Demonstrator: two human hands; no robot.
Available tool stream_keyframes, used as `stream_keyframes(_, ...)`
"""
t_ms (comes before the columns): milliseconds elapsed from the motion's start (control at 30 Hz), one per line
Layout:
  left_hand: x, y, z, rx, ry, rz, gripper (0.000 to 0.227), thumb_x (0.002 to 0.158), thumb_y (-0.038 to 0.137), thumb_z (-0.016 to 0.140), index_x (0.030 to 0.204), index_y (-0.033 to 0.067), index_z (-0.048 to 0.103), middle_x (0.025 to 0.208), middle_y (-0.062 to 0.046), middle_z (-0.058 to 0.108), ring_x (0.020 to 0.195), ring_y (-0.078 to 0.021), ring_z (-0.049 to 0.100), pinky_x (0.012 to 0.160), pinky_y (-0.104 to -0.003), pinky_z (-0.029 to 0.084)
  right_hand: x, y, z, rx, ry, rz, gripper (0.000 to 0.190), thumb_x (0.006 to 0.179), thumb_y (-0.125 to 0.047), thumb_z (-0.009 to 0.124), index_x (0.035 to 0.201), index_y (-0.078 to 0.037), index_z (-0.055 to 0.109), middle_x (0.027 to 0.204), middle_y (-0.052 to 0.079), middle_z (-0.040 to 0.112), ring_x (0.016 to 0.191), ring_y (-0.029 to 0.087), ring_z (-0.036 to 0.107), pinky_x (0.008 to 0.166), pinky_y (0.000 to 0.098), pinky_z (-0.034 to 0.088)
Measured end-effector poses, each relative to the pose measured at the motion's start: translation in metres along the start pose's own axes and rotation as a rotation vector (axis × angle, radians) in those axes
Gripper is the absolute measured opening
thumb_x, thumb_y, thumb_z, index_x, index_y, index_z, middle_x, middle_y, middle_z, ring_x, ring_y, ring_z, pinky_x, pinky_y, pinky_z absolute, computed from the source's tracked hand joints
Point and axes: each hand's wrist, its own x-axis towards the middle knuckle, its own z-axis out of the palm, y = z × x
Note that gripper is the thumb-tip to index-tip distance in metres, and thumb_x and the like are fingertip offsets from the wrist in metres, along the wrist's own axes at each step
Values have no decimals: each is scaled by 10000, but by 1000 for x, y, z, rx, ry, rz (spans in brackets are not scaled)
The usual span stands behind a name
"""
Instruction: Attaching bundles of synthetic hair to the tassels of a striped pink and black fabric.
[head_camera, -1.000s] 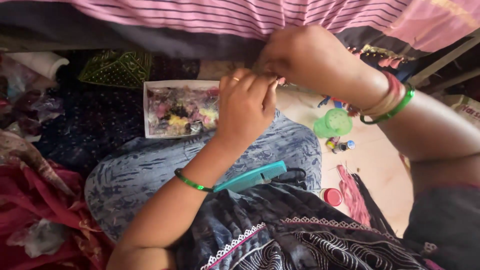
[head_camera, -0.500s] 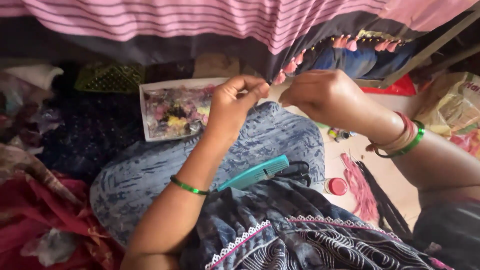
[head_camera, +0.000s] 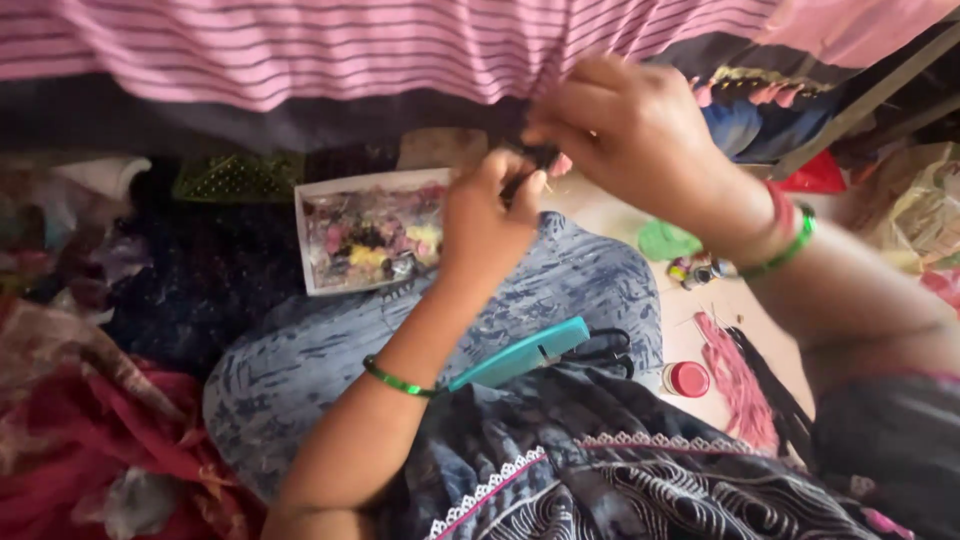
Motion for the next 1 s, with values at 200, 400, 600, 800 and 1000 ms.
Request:
stream_keyframes(200, -32, -36, 48, -1408, -243, -795, 171, 930, 90, 759, 1059, -9, 706, 909, -14, 690, 848, -100, 606, 806, -275, 461, -51, 7, 4, 274, -163, 294, 111, 936, -114, 763, 1007, -55, 701, 842, 97, 684, 789, 275, 705, 696, 369, 557)
stream_keyframes(400, -7, -17, 8, -955, -155, -632, 147, 872, 117, 788, 981, 22, 767, 981, -4, 732, 854, -115, 611, 810, -283, 498, -27, 7, -10, 189, -232, -68, 184, 775, -62, 732, 948, -125, 716, 934, 49, 698, 810, 279, 695, 707, 387, 567)
stream_keyframes(600, 4, 0, -15, -398, -56, -200, 92, 876, 136, 785, 941, 74, 767, 968, -54, 720, 1000, -250, 655, 880, -352, 517, 29, 11, 14, -92, -375, -53, 75, 833, -131, 772, 858, -93, 713, 859, 57, 640, 709, 241, 670, 558, 393, 537)
stream_keyframes(800, 15, 13, -13, 241, 82, 265, 271, 699, 98, 804, 941, 77, 684, 883, -90, 696, 942, -288, 650, 779, -442, 464, 7, -3, 1, 104, 18, -76, 170, 806, -46, 744, 973, -56, 711, 969, 73, 685, 840, 276, 707, 690, 380, 584)
stream_keyframes(1000, -13, -5, 43, -851, -194, -613, 116, 928, 144, 761, 948, 32, 735, 869, 12, 719, 787, -48, 608, 694, -230, 494, -49, -11, 20, 662, -6, 938, 54, 937, -43, 671, 926, 10, 664, 856, 86, 748, 794, 149, 774, 509, 330, 512)
